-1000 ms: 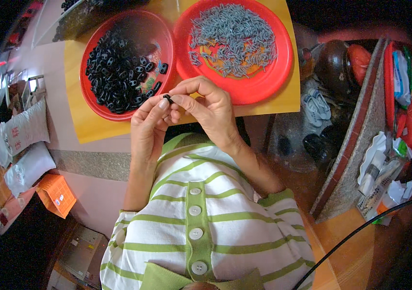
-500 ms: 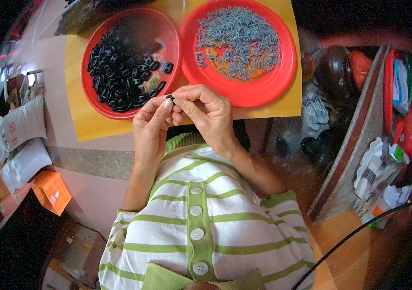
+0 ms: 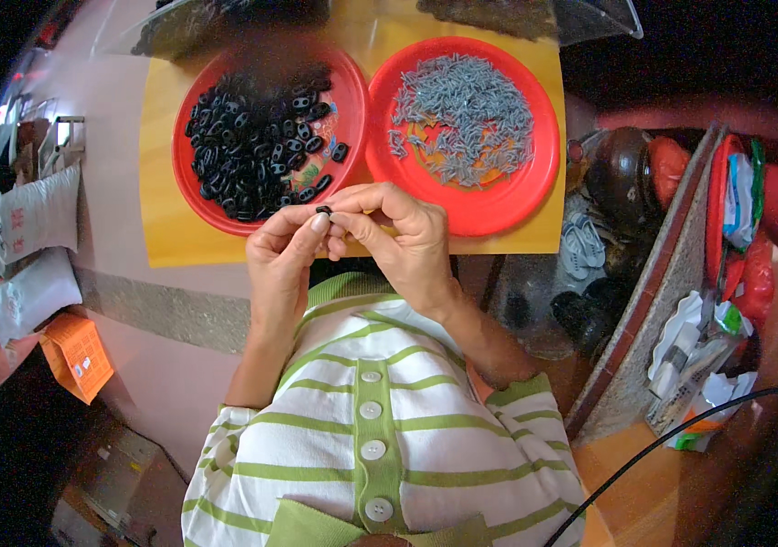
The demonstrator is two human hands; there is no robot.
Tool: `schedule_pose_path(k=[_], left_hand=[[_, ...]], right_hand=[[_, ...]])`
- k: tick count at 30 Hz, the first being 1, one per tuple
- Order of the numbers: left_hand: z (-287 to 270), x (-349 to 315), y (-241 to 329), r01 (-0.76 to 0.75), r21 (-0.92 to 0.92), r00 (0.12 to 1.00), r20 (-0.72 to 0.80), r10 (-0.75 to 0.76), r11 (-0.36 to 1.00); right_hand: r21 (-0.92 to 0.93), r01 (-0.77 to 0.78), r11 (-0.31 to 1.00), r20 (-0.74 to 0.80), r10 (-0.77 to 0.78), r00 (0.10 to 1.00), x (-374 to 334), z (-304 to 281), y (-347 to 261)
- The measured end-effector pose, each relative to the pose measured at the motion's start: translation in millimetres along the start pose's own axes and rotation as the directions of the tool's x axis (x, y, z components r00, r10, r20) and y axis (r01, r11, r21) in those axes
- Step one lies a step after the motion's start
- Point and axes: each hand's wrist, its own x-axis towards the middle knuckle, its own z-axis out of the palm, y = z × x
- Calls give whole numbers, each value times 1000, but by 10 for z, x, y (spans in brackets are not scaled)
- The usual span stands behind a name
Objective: The person repeatedly picks up small black plastic components and grey metal screws from two separate red bowls. They insert the screws into the plastic components by hand and place the assembled units into a clear plastic container on the table. The process is repetitive and involves manual dexterity without the use of tools.
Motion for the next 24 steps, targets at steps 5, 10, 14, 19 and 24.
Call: schedule_pose_path(k=[5,10,14,19,24], left_hand=[[-89,106,7,-40,9,999,15,40,999],[-191,131,73,-78,-15,995,-57,77,997],[-235,162,79,-101,18,990,-96,102,995],[-269,165,86,-79,6,991,-106,80,997],[-282,196,89,-59,14,993,-102,60,998]], right_hand=[[-15,-6,1000,-29,6,1000,65,69,65],[-253,-181,950,86,209,974,395,-12,-220],[-827,419,375,298,-339,892,789,-7,39],[-871,422,251,358,-264,896,851,43,162],[-875,416,247,361,-239,901,848,48,205]])
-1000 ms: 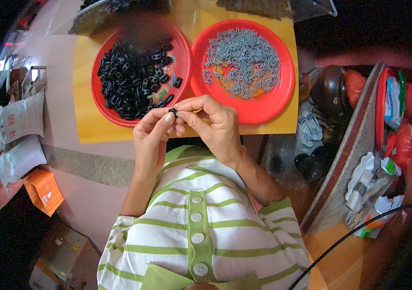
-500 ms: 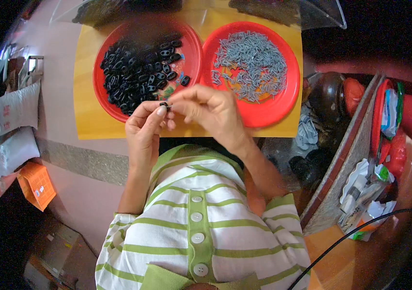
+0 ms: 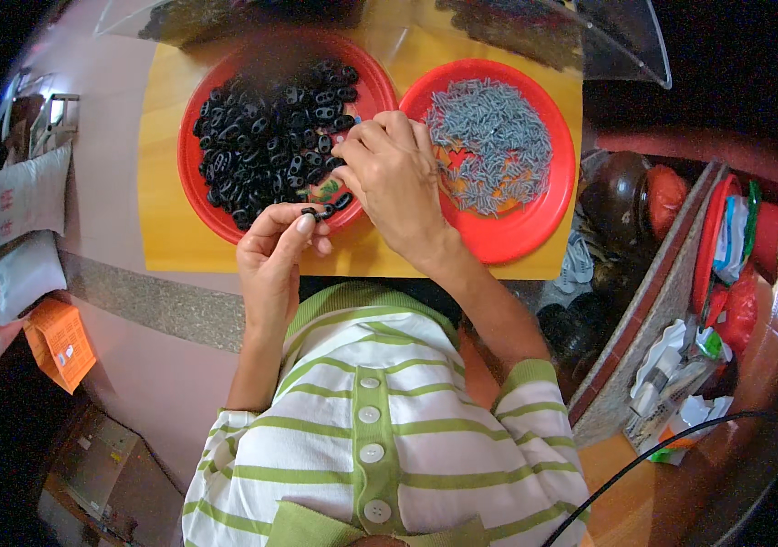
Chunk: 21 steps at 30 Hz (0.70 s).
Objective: The person repeatedly picks up small black plastic components and grey metal screws from two separate red bowls. They insert the screws into the plastic components by hand and place the assembled units into a clear plastic container on the table. The process is repetitive and involves manual dexterity without the use of tools.
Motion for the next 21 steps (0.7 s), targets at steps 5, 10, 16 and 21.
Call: schedule_pose_path(k=[5,10,16,21], left_hand=[[-6,12,-11,24,-21,1000,1,-24,1000],[1,8,9,31,-29,1000,1,-30,999],[27,6,38,-53,-48,998,-37,52,997],[124,52,89,-76,-25,997,-8,76,997]], right_hand=[[11,-10,1000,44,10,999,62,-28,-34],[71,-7,997,65,3,998,55,-48,-40],[693,-388,607,211,344,915,-77,-214,-174],[923,-384,-7,351,421,837,-248,-279,-153]])
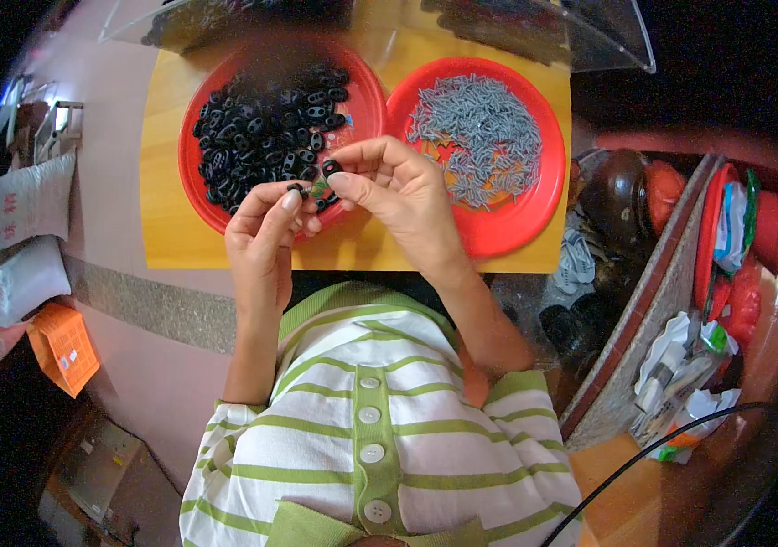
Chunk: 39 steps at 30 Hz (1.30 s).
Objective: The person repeatedly picks up small black plastic components and grey metal screws from two separate red bowls. They insert the screws into the plastic components by hand and place the assembled units into a clear plastic container on the table. The process is repetitive and involves manual dexterity without the use of tools.
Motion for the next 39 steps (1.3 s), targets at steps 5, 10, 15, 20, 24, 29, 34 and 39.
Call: schedule_pose_path(k=[5,10,15,20,24,29,34,39], left_hand=[[89,-5,-34,-37,25,999,25,37,999],[114,-55,-55,-66,57,997,44,64,996],[138,-101,-53,-102,81,994,57,97,992],[178,-144,-41,-123,154,992,52,116,980],[183,-138,-51,-85,139,996,48,79,987],[176,-129,-64,-27,54,999,47,25,998],[168,-85,-86,-53,47,994,103,48,998],[219,-64,-60,-37,84,997,71,31,996]], right_hand=[[140,-52,989,-33,57,998,-154,-33,16],[160,-25,987,-35,31,999,-233,-25,24],[150,34,988,-20,-31,999,-282,-24,45],[59,114,992,-45,-111,993,-327,6,60],[30,138,990,-45,-137,990,-335,12,67],[0,161,987,-43,-160,986,-338,24,79],[126,185,975,-31,-183,983,-308,67,106],[20,181,983,-100,-179,979,-277,72,99]])
